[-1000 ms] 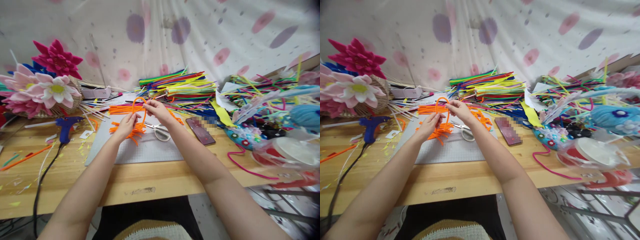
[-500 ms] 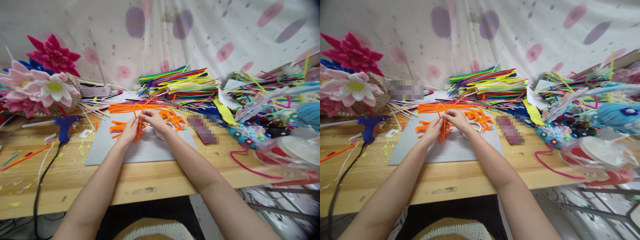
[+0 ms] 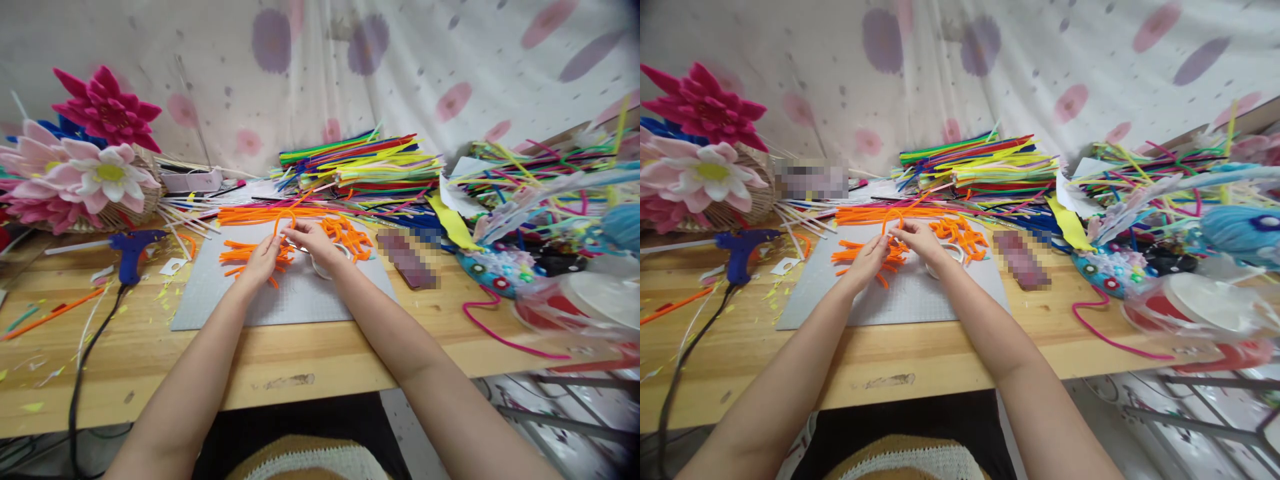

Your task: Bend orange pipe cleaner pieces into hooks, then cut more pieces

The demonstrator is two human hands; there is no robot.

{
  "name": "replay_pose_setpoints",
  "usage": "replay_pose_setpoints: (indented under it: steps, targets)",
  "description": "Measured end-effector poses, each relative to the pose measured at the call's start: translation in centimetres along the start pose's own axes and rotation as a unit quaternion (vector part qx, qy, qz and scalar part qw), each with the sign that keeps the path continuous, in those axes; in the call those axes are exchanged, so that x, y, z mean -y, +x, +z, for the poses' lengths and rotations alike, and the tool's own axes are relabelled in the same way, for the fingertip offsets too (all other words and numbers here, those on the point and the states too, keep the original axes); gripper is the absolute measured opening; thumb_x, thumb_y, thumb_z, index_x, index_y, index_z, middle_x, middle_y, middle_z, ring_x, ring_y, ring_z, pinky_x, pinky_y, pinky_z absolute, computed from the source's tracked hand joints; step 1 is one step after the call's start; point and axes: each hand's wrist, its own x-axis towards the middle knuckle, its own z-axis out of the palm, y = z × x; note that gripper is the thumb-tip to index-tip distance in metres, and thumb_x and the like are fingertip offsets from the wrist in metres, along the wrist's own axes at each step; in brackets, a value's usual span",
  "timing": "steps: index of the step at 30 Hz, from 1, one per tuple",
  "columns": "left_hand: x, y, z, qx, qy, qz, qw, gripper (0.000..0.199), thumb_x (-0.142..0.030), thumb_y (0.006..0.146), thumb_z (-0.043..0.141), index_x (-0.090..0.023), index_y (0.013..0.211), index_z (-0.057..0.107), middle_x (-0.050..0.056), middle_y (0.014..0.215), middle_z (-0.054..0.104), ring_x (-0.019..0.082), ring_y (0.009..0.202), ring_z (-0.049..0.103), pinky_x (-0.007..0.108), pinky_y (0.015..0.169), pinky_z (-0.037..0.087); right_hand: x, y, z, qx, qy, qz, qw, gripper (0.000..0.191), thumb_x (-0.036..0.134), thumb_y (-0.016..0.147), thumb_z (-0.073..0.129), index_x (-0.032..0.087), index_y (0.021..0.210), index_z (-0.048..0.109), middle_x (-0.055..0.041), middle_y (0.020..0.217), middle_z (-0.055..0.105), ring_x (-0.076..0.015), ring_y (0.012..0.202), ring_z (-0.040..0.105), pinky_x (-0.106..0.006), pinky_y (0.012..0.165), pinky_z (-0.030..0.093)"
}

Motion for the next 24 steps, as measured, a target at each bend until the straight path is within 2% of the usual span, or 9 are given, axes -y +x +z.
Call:
replay_pose_setpoints:
  steps: [4,8,11,13,14,16,18,20,24]
  targets:
    - [-0.2,-0.3,-0.9,0.047,0.213,0.035,0.975,0.029,-0.040,0.088,0.033,-0.019,0.083,0.053,0.003,0.081,0.060,0.016,0.077,0.055,0.027,0.070,0.039,-0.5,0.5,-0.9,-0.088,0.088,0.041,0.991,0.029,0.037,0.057,0.070,0.016,0.065,0.052,0.0081,0.054,0.042,-0.0027,0.044,0.030,-0.019,0.044,0.021]
    - [-0.4,-0.6,-1.1,0.065,0.300,0.030,0.951,0.030,-0.039,0.090,0.029,-0.021,0.085,0.052,0.003,0.083,0.062,0.017,0.078,0.057,0.026,0.066,0.038,-0.9,0.5,-1.2,-0.129,0.088,0.038,0.987,0.030,0.038,0.053,0.071,0.017,0.063,0.052,0.0074,0.054,0.043,-0.0031,0.044,0.029,-0.020,0.044,0.021]
    - [-0.4,-0.6,-1.5,0.066,0.349,0.015,0.935,0.031,-0.037,0.090,0.026,-0.021,0.088,0.052,0.005,0.089,0.064,0.018,0.083,0.058,0.026,0.067,0.038,-0.7,-0.3,-2.0,-0.125,-0.023,0.029,0.991,0.027,0.041,0.063,0.063,0.017,0.068,0.054,0.0064,0.055,0.043,-0.0053,0.046,0.033,-0.021,0.047,0.027]
    - [-0.2,-0.5,-2.0,0.063,0.391,-0.006,0.918,0.031,-0.037,0.090,0.026,-0.020,0.090,0.052,0.006,0.092,0.064,0.019,0.085,0.059,0.027,0.067,0.038,-0.3,-1.3,-3.2,-0.108,-0.179,0.036,0.977,0.023,0.039,0.071,0.058,0.017,0.077,0.056,0.0042,0.060,0.048,-0.0076,0.051,0.040,-0.022,0.052,0.032]
    - [-0.1,-0.4,-2.4,0.060,0.411,-0.017,0.909,0.031,-0.036,0.090,0.026,-0.020,0.091,0.052,0.007,0.093,0.064,0.020,0.086,0.059,0.027,0.067,0.038,-0.1,-1.9,-3.9,-0.100,-0.285,0.041,0.952,0.021,0.036,0.072,0.057,0.017,0.081,0.057,0.0028,0.064,0.051,-0.0089,0.056,0.044,-0.023,0.055,0.033]
    - [0.1,-0.3,-3.0,0.055,0.443,-0.041,0.894,0.031,-0.036,0.090,0.026,-0.021,0.092,0.052,0.007,0.094,0.065,0.021,0.086,0.060,0.028,0.065,0.038,0.4,-3.1,-5.2,-0.048,-0.489,0.056,0.869,0.018,0.032,0.072,0.060,0.017,0.081,0.059,-0.0019,0.073,0.058,-0.0126,0.067,0.050,-0.025,0.062,0.035]
    - [0.2,-0.2,-3.3,0.057,0.466,-0.059,0.881,0.032,-0.037,0.090,0.025,-0.022,0.093,0.052,0.007,0.093,0.065,0.022,0.085,0.061,0.028,0.063,0.038,0.7,-4.2,-5.8,-0.008,-0.593,0.054,0.803,0.022,0.034,0.074,0.060,0.016,0.086,0.059,-0.0073,0.087,0.062,-0.0166,0.079,0.054,-0.027,0.068,0.037]
    - [0.3,-0.2,-3.4,0.061,0.483,-0.065,0.871,0.033,-0.038,0.090,0.024,-0.022,0.094,0.052,0.007,0.094,0.065,0.022,0.086,0.061,0.028,0.063,0.039,0.9,-4.8,-5.8,0.006,-0.639,0.055,0.767,0.027,0.037,0.078,0.055,0.014,0.092,0.058,-0.0114,0.097,0.062,-0.0193,0.087,0.055,-0.028,0.072,0.039]
    - [0.5,-0.3,-3.3,0.068,0.495,-0.057,0.864,0.033,-0.036,0.090,0.023,-0.021,0.097,0.052,0.008,0.098,0.066,0.022,0.091,0.061,0.028,0.067,0.041,0.8,-5.1,-5.1,0.038,-0.676,0.066,0.733,0.037,0.045,0.080,0.052,0.012,0.097,0.057,-0.0156,0.105,0.060,-0.0230,0.095,0.055,-0.030,0.079,0.040]
